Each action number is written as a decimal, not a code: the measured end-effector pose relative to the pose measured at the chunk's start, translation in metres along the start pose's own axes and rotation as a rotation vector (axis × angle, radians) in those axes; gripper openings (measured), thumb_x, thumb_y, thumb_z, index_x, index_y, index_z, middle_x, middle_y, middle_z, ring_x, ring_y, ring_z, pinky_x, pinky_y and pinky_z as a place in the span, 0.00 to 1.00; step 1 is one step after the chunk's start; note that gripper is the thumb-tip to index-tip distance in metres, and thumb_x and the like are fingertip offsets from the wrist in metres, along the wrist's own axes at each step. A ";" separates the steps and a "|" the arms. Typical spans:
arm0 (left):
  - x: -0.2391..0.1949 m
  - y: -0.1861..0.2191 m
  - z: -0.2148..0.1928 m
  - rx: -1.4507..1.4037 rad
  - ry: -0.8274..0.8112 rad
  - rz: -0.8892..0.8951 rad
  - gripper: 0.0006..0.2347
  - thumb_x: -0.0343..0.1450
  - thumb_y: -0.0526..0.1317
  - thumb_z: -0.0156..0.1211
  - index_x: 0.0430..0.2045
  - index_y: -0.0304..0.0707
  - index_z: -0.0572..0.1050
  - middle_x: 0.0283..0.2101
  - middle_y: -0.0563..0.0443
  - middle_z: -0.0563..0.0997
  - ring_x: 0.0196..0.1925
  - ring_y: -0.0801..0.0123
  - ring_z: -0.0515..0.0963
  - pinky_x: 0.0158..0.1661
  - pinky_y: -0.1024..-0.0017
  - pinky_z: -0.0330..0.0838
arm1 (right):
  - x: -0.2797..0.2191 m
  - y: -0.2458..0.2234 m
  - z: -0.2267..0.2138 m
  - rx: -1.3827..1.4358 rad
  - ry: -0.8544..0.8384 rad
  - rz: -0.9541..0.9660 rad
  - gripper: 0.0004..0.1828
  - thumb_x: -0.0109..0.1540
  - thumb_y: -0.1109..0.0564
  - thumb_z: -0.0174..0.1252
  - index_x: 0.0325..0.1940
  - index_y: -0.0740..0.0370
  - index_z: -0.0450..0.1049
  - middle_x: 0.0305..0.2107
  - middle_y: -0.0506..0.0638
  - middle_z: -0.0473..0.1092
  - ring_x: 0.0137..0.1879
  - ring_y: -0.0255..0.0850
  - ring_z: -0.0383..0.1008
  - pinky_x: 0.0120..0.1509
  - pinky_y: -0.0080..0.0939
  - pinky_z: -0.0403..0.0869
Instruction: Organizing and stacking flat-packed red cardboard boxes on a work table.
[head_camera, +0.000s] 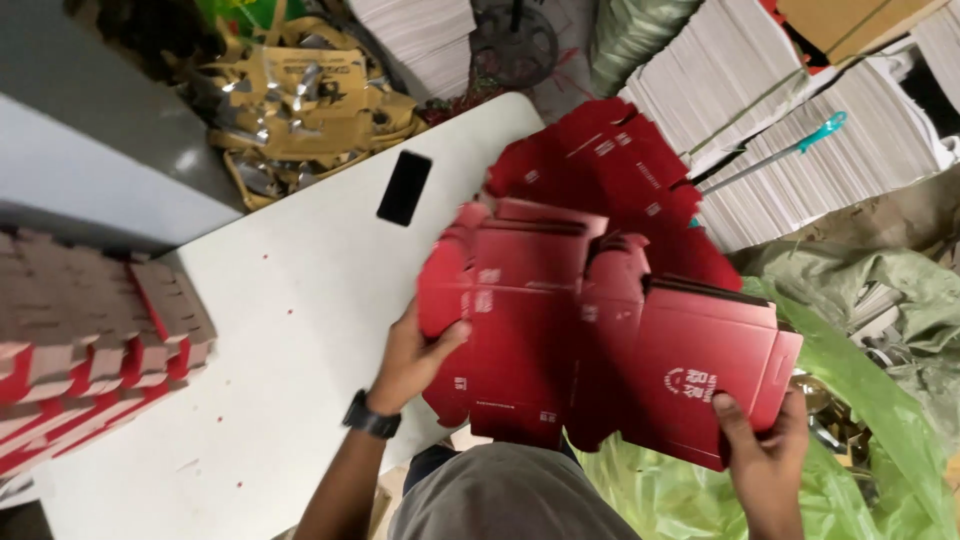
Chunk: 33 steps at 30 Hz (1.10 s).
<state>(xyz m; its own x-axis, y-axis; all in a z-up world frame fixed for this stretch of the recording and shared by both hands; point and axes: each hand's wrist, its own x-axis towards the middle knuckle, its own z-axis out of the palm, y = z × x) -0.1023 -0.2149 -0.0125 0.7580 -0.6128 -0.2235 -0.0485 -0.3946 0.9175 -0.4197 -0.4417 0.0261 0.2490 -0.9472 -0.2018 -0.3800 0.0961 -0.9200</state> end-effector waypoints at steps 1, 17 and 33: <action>-0.019 -0.012 -0.019 -0.172 -0.008 0.057 0.25 0.66 0.48 0.67 0.56 0.39 0.72 0.52 0.48 0.84 0.54 0.65 0.82 0.52 0.69 0.77 | -0.016 0.000 0.005 0.026 -0.041 -0.044 0.31 0.61 0.58 0.61 0.67 0.60 0.61 0.50 0.58 0.72 0.49 0.42 0.71 0.51 0.43 0.73; -0.175 -0.245 -0.114 0.079 0.642 -0.018 0.21 0.67 0.42 0.70 0.51 0.33 0.72 0.46 0.43 0.84 0.56 0.52 0.80 0.62 0.53 0.69 | -0.033 0.218 0.264 0.098 -0.748 -0.283 0.43 0.60 0.68 0.66 0.74 0.61 0.51 0.46 0.53 0.71 0.56 0.42 0.72 0.74 0.58 0.65; -0.178 -0.216 -0.105 0.064 0.541 0.137 0.38 0.70 0.33 0.63 0.74 0.30 0.45 0.75 0.29 0.52 0.75 0.46 0.54 0.72 0.51 0.46 | -0.066 0.170 0.233 0.033 -0.630 -0.495 0.43 0.65 0.77 0.49 0.82 0.56 0.48 0.75 0.57 0.50 0.79 0.50 0.47 0.78 0.59 0.54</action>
<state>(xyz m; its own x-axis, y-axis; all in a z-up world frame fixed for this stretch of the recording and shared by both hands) -0.1586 0.0511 -0.1364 0.9669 -0.2291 0.1124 -0.1964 -0.3871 0.9009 -0.2934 -0.2913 -0.1950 0.8414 -0.5329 0.0895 -0.0698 -0.2715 -0.9599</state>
